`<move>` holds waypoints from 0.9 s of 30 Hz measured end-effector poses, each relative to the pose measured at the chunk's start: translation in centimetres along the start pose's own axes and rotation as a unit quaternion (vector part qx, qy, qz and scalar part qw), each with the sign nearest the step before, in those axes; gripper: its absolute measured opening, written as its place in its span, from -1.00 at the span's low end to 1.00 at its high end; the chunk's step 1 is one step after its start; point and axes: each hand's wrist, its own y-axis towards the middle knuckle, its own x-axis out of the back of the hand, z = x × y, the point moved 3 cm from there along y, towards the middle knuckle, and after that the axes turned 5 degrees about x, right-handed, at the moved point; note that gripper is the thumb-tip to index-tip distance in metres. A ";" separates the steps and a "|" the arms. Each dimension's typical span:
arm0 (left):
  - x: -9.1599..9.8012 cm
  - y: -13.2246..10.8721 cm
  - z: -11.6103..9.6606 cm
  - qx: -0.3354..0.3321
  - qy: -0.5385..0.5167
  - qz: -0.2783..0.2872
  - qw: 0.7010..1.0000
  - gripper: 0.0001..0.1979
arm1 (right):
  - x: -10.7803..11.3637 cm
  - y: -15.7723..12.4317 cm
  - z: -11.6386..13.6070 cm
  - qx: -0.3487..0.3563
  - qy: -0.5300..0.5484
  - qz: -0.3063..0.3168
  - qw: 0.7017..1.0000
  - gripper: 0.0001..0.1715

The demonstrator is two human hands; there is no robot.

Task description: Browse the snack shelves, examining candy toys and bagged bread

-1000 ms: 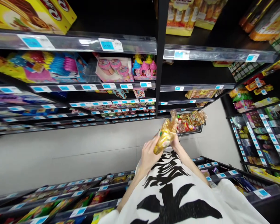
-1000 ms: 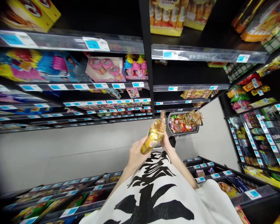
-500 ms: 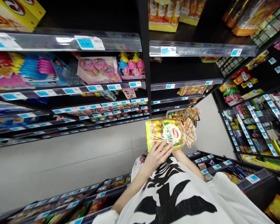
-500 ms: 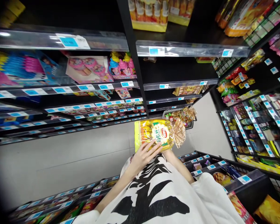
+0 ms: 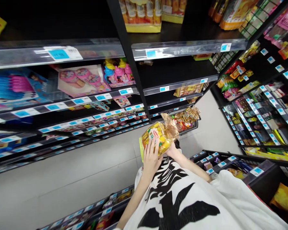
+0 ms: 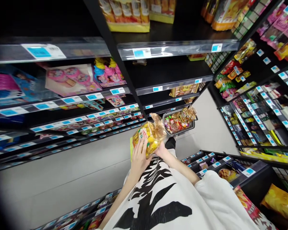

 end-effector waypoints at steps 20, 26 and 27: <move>0.5 1.6 -1.5 -0.042 -0.013 -0.024 0.999 -0.24 | 0.6 -2.4 0.7 0.096 -0.106 -0.038 0.989 -0.61; 0.7 0.6 -2.9 -0.254 -0.063 0.081 0.962 -0.63 | 4.9 -1.4 2.6 0.056 -0.046 -0.087 0.994 -0.50; 0.7 0.2 -3.0 -0.288 -0.080 0.098 0.949 -0.66 | 5.5 -1.4 3.0 0.059 -0.038 -0.097 0.993 -0.47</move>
